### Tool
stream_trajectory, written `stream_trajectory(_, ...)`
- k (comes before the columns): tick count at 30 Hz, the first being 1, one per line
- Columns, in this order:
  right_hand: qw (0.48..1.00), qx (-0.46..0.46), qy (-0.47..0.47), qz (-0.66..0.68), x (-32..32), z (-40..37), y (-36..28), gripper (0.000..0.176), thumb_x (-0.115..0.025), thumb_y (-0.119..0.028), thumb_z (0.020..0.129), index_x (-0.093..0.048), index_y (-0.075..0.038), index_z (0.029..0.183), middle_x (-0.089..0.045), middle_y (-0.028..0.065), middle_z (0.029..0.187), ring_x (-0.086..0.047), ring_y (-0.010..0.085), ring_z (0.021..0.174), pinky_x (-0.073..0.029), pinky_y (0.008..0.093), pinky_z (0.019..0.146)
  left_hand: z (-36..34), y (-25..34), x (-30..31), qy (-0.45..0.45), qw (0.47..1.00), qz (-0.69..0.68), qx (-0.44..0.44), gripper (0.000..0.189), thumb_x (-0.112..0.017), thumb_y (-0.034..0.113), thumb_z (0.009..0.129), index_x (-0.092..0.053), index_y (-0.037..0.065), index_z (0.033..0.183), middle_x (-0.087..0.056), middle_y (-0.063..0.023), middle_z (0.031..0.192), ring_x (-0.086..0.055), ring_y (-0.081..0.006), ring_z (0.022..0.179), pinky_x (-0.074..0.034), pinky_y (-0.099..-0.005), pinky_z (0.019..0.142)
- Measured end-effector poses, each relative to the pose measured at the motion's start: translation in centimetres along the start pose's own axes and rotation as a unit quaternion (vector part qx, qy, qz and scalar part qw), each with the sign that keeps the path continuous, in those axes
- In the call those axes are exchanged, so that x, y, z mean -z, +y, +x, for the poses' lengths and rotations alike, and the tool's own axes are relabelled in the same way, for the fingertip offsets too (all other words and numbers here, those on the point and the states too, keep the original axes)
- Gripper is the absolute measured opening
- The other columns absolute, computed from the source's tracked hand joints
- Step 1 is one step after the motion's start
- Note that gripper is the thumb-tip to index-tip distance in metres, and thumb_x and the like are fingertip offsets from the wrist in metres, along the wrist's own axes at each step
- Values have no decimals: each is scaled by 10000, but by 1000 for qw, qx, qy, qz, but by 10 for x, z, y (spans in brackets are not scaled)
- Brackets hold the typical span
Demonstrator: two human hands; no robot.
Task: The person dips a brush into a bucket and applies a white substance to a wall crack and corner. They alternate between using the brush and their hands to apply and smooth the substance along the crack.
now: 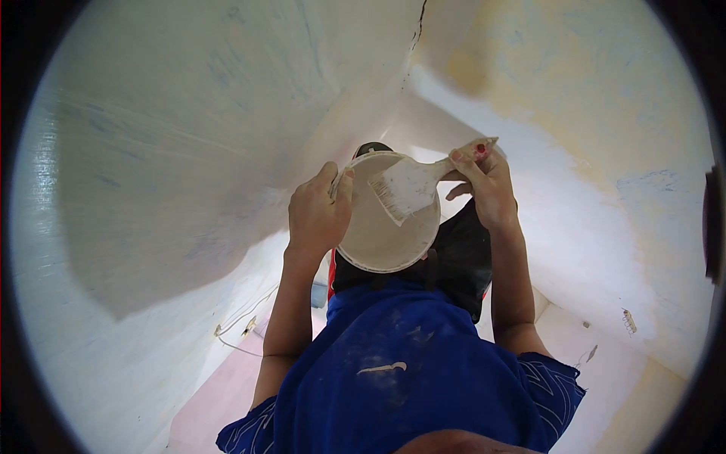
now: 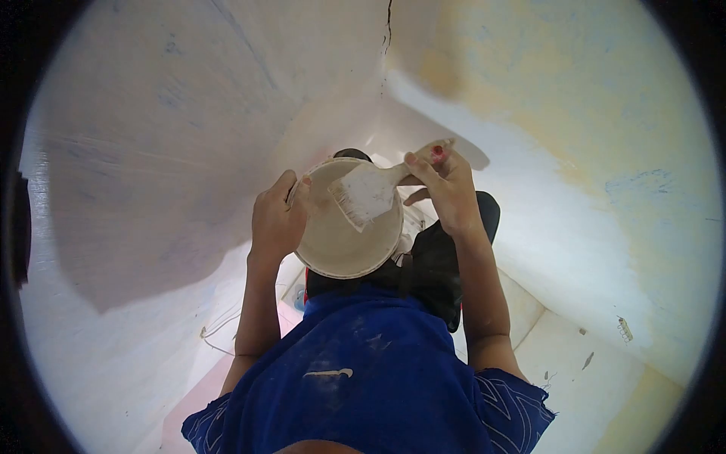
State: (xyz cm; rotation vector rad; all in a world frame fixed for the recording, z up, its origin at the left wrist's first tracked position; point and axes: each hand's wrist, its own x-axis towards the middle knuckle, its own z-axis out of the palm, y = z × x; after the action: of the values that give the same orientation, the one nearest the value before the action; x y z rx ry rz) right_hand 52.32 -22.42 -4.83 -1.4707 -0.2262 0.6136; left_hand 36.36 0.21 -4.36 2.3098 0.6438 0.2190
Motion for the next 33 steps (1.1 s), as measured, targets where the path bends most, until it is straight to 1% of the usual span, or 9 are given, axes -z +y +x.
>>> stream_trajectory(1,1000,3,0,-1,3,-2,6,230,-691,-210,1013,-612,1,1058,-717,124,943,-771,227,857,-615,286,561,0,-1,0,2,1000,2,4,351,-563,321,1034,-540,26,846,-621,-259,711,-622,-483,702,-463,-543,643)
stream_trajectory(4,990,-48,57,120,11,-6,20,217,-674,-238,1023,-600,-35,1047,-716,124,961,-776,238,809,-593,265,491,-2,0,2,5,1000,2,5,357,-563,323,1035,-538,25,839,-630,-250,708,-627,-475,693,-468,-537,641)
stream_trajectory(8,979,-94,75,167,17,-12,26,203,-660,-246,1028,-592,-54,1035,-720,125,954,-775,235,803,-591,266,486,-4,-2,2,6,1000,4,-2,365,-561,325,1038,-533,26,830,-630,-236,692,-632,-464,682,-471,-528,635)
stream_trajectory(11,970,-123,105,183,18,-14,31,205,-658,-261,1026,-592,-67,1041,-725,122,952,-771,227,805,-552,251,478,-6,-4,5,-1,1000,-2,-1,365,-564,320,1039,-524,27,824,-625,-236,689,-628,-456,670,-470,-518,629)
stream_trajectory(16,948,-178,92,248,26,-15,46,194,-665,-266,1012,-605,-86,1054,-733,99,955,-763,212,863,-478,235,495,-5,-5,4,7,1000,2,-9,365,-568,311,1038,-514,27,816,-602,-237,675,-602,-455,642,-457,-516,618)
stream_trajectory(20,938,-181,95,280,25,-18,48,179,-668,-263,1009,-608,-96,1037,-732,86,954,-760,205,876,-476,228,478,-5,-7,3,8,1000,6,-11,369,-564,315,1040,-513,28,814,-584,-235,663,-589,-461,635,-448,-523,616)
stream_trajectory(23,931,-172,62,315,28,-18,52,169,-676,-255,1006,-602,-103,1015,-727,87,962,-758,201,876,-479,220,464,-5,-6,4,1,1000,16,-6,374,-557,319,1042,-509,28,812,-591,-238,667,-594,-462,642,-450,-523,619)
stream_trajectory(28,914,-175,20,365,34,-19,48,186,-673,-244,1010,-592,-80,981,-721,94,958,-741,168,813,-511,192,457,-5,-4,3,3,1000,16,-10,380,-554,323,1042,-504,26,811,-597,-246,673,-598,-465,647,-454,-523,621)
stream_trajectory(33,916,-185,32,354,35,-21,49,205,-681,-247,1005,-590,-68,968,-708,92,938,-726,163,776,-509,189,450,-4,-4,2,4,1000,17,-16,374,-557,319,1039,-505,24,816,-593,-247,671,-592,-466,641,-454,-519,619)
